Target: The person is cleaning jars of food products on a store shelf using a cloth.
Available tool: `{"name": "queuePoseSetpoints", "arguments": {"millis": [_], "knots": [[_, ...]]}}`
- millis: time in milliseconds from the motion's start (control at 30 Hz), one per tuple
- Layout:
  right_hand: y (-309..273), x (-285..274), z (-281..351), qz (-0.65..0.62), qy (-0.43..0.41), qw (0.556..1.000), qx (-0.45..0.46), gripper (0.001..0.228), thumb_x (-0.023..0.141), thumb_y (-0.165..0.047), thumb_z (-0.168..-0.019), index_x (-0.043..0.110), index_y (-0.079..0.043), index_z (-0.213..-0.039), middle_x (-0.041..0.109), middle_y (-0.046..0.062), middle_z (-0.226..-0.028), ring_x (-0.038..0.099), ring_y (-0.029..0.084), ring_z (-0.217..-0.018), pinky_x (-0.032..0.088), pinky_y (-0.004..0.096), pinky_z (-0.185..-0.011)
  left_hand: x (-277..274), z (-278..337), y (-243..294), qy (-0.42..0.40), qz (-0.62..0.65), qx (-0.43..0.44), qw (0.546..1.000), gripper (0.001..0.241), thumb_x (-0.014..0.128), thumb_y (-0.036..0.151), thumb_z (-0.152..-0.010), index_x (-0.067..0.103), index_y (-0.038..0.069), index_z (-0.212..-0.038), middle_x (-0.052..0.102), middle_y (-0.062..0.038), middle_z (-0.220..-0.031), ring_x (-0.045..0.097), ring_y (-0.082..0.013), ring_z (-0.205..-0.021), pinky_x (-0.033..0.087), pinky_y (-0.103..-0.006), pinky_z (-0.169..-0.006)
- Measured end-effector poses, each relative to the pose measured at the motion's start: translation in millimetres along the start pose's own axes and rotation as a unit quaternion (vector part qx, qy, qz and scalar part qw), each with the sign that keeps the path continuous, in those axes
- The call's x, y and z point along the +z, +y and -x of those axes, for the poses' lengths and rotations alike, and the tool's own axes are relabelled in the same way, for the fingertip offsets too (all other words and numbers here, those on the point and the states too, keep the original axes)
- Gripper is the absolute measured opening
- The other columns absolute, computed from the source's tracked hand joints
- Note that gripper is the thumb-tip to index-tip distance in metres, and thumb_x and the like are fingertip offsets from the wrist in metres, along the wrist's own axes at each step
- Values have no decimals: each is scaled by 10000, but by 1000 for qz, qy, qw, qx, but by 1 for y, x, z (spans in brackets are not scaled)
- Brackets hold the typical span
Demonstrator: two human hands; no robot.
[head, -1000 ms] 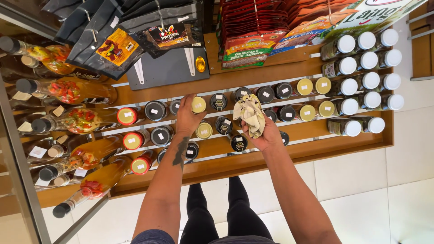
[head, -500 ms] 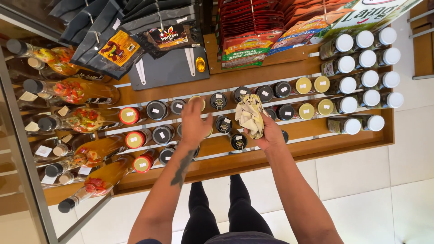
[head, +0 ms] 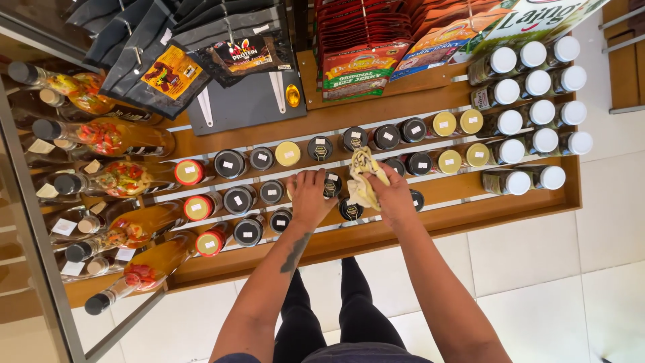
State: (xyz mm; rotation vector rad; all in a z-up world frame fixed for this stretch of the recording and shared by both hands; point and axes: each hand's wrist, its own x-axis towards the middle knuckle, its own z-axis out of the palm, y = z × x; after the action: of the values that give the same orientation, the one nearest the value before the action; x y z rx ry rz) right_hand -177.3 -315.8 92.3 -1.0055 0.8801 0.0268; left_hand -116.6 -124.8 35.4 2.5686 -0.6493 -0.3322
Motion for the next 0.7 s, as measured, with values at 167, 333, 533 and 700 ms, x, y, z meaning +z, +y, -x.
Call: {"name": "queuePoseSetpoints", "arguments": {"millis": [167, 333, 533, 700], "knots": [[-11, 36, 41, 461, -73, 838, -282, 414, 767, -32, -815, 748, -127, -1218, 587, 186, -1326, 651, 325, -1143, 577, 400, -931, -30, 7, 22, 76, 29, -1, 997, 793, 915, 304, -614, 600, 62, -1301, 582, -99, -1150, 484, -302, -1203, 252, -528, -1110], [-30, 55, 35, 520, -86, 715, -459, 520, 755, 15, -739, 743, -142, -1235, 545, 216, -1341, 575, 419, -1226, 513, 457, -1028, -64, 13, 27, 120, 31, 5, 992, 706, 902, 297, -642, 613, 69, -1245, 581, -80, -1137, 513, -306, -1168, 329, -507, -1085], [-55, 68, 44, 437, -140, 811, -362, 536, 617, 77, -787, 719, -137, -1267, 605, 141, -1307, 636, 325, -1239, 551, 377, -1051, -100, 18, 26, 99, 263, -61, 958, 717, 902, 178, -640, 624, -5, -1275, 585, -113, -1209, 648, -323, -1068, 567, -386, -907], [-23, 43, 1, 419, -49, 891, -165, 344, 656, -30, -935, 734, -142, -1251, 620, 105, -1225, 704, 268, -1085, 574, 347, -950, -123, 19, 19, 71, 494, -140, 855, 698, 901, 142, -706, 586, -38, -1302, 582, -55, -1207, 693, -135, -1032, 624, -272, -831]]}}
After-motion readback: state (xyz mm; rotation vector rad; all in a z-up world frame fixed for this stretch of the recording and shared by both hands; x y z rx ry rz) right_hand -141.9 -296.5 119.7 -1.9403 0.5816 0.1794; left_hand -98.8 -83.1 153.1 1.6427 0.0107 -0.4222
